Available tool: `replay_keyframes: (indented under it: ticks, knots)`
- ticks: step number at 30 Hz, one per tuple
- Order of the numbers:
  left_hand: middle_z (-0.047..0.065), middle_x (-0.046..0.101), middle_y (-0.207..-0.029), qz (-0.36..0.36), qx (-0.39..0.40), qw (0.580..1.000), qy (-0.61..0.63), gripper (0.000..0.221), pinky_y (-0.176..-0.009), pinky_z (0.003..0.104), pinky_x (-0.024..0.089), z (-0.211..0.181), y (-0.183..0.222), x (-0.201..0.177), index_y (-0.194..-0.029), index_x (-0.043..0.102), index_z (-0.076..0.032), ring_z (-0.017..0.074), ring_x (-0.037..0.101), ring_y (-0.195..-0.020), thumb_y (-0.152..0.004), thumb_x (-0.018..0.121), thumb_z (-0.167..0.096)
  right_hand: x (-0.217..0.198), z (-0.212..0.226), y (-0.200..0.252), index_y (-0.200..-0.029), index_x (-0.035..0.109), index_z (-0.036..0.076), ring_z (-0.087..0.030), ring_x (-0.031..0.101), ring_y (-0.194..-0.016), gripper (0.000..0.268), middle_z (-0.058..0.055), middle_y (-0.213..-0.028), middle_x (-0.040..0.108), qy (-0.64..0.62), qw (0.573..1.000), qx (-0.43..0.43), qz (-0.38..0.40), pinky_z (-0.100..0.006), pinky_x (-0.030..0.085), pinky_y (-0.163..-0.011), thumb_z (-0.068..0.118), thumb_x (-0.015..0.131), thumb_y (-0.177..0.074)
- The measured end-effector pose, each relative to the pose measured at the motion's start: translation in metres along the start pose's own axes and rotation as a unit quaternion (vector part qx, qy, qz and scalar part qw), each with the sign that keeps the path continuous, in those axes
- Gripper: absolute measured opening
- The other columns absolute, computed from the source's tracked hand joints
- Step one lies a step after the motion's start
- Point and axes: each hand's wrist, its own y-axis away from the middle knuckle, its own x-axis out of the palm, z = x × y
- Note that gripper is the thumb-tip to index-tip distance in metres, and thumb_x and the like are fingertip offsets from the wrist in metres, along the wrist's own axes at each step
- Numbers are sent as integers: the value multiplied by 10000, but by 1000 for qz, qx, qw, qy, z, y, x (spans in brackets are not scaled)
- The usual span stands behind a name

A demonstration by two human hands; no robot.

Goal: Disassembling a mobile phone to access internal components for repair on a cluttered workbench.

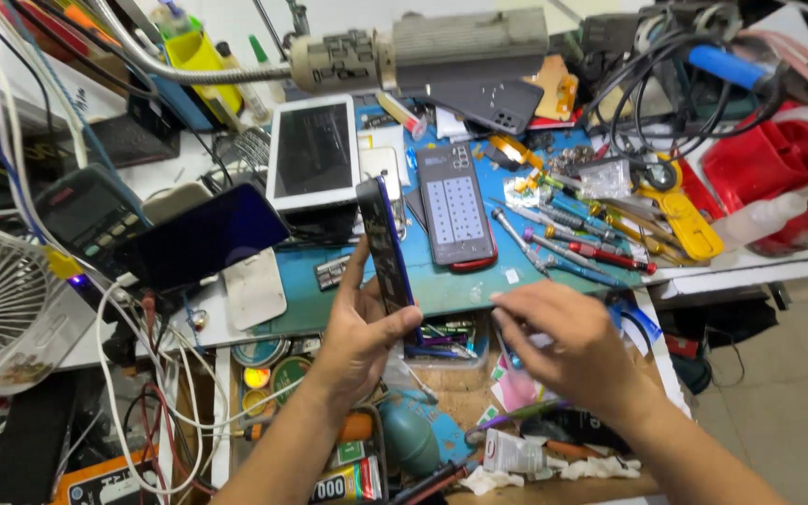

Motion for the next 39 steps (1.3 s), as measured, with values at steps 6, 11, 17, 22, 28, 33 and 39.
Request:
replay_keyframes:
  ticks: [6,11,17,22,28,33,39]
  knots:
    - [121,715,-1046,-21,38,999,-10,1011,-685,303,648,7,-3,-7,-1586,329,-197,194,733,-844,-755,828,90,18,47,-44,-908,769,6,-316,725,-590,78,-142,-743,747,-112,989,55,73,-348,565,-499,-6,711,-857]
    - [118,706,-1046,-51,61,997,7,998,-712,311,662,9,-5,-10,-1587,331,-181,216,748,-851,-764,812,116,36,47,-39,-941,806,39,-212,701,-567,127,-134,-723,764,-217,962,149,70,-321,553,-500,46,694,-881]
    - [101,661,-1085,-94,15,995,6,1016,-782,321,615,7,-4,-5,-1599,315,-210,197,680,-920,-755,803,77,40,50,-31,-959,812,27,-162,747,-687,143,-117,-815,804,-239,951,186,58,-283,608,-613,55,695,-882]
    - [91,612,-1118,-126,-26,992,-10,1062,-863,334,560,5,-2,-1,-1618,298,-239,187,599,-993,-730,816,28,42,48,-23,-998,791,-3,-166,780,-790,156,-113,-919,818,-233,954,179,60,-268,648,-734,60,701,-887]
    - [99,625,-1167,-125,-11,991,-43,1088,-863,325,538,8,-1,1,-1621,278,-223,172,590,-995,-713,842,-20,47,42,-15,-964,783,-10,-175,778,-793,128,-119,-908,809,-219,961,161,41,-273,643,-754,55,727,-869]
    - [81,606,-1091,-108,14,991,-73,1028,-799,271,494,12,-2,5,-1608,285,-190,143,566,-916,-749,833,-54,47,41,-14,-874,755,-12,-146,707,-674,77,-94,-793,768,-235,961,142,25,-275,579,-651,45,705,-890]
    - [65,613,-1045,-124,20,979,-157,1038,-758,283,540,11,2,12,-1616,240,-220,144,593,-887,-767,815,-58,43,40,-17,-801,713,5,-124,598,-588,75,-55,-706,711,-228,963,140,17,-268,488,-547,9,673,-864]
